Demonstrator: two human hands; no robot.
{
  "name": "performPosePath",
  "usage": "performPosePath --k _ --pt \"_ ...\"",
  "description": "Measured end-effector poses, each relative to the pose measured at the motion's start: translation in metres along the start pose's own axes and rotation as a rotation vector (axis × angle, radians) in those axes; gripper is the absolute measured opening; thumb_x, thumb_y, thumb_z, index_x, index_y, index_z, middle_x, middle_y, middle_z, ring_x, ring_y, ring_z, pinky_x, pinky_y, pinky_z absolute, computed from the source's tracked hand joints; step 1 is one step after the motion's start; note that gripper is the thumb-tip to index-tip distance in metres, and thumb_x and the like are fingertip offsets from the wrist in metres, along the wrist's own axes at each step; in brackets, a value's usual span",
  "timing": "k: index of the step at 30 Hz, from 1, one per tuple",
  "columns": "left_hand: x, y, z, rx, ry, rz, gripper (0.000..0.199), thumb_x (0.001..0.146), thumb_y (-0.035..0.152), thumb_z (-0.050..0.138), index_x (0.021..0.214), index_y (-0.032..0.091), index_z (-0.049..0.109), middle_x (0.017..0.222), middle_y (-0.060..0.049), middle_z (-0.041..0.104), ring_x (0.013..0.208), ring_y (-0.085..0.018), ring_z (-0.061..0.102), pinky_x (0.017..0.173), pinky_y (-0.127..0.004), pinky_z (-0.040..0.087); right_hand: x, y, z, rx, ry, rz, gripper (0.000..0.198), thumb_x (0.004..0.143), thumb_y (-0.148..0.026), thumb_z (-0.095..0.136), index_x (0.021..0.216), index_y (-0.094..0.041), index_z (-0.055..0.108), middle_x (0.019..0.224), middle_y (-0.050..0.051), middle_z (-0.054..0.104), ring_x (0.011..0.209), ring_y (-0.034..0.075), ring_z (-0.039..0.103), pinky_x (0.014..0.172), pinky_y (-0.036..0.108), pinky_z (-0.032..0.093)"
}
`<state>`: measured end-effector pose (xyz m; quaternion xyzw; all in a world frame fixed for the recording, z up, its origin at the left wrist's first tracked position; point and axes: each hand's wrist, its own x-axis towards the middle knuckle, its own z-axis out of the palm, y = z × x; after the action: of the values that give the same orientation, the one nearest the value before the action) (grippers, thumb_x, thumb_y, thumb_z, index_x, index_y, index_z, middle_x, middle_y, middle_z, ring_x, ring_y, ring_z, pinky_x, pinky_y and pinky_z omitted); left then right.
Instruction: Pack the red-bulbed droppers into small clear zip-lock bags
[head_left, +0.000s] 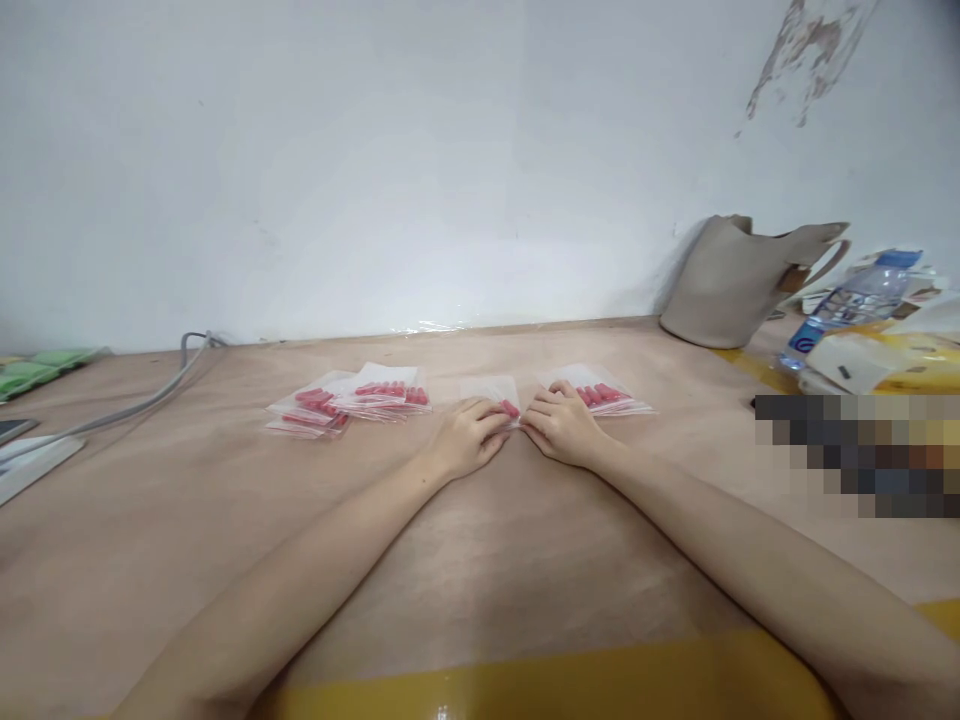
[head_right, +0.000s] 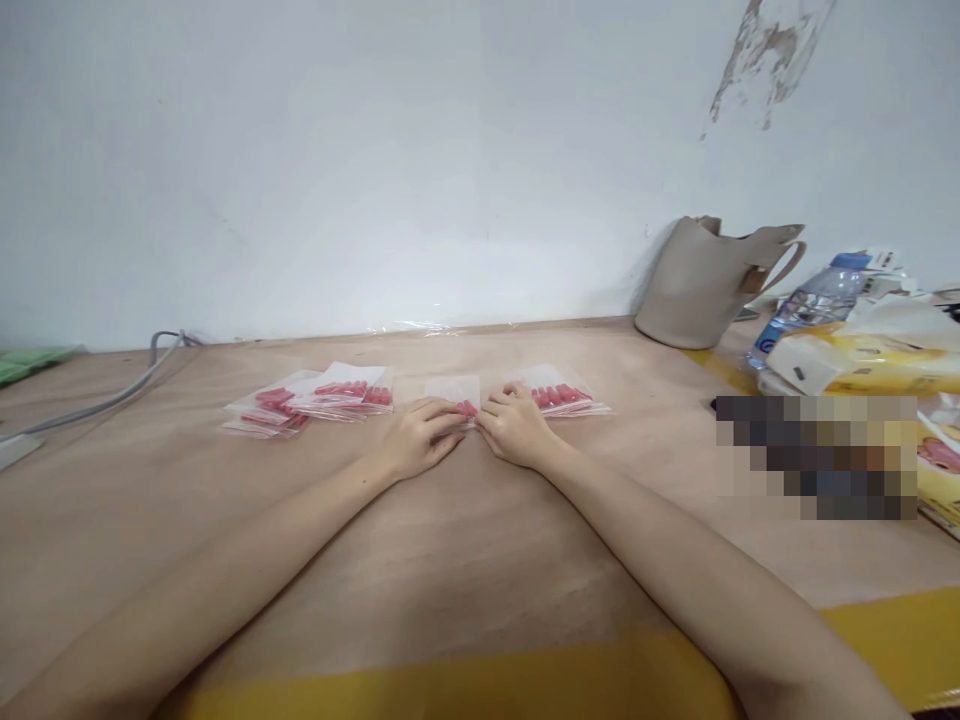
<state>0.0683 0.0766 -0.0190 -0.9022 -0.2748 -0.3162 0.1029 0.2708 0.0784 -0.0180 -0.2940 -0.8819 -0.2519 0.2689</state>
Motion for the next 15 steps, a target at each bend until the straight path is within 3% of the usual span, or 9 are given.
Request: performPosePath --k 6,15 --pt "0.015 0.002 0.013 0.143 -0.037 0.132 0.017 0.086 0.015 0.047 0.082 0.016 0.064 0.088 -0.006 0.066 0.085 -0.020 0.059 0.078 -0.035 0.046 -0.002 0.000 0.001 -0.003 0.011 0.023 0.025 0.087 -0.022 0.044 0.072 -0.016 0.063 0.068 0.005 0.063 0.071 0.016 0.049 0.076 0.033 0.027" --pt "0.020 -0.001 0.013 0.306 -0.082 0.256 0.021 0.086 0.012 0.044 0.072 0.013 0.059 0.073 -0.008 0.062 0.072 -0.019 0.058 0.068 -0.033 0.043 0.000 -0.001 -0.002 0.008 0.022 0.001 0.028 0.088 -0.022 0.042 0.069 -0.015 0.062 0.065 0.005 0.061 0.070 0.015 0.048 0.076 0.033 0.027"
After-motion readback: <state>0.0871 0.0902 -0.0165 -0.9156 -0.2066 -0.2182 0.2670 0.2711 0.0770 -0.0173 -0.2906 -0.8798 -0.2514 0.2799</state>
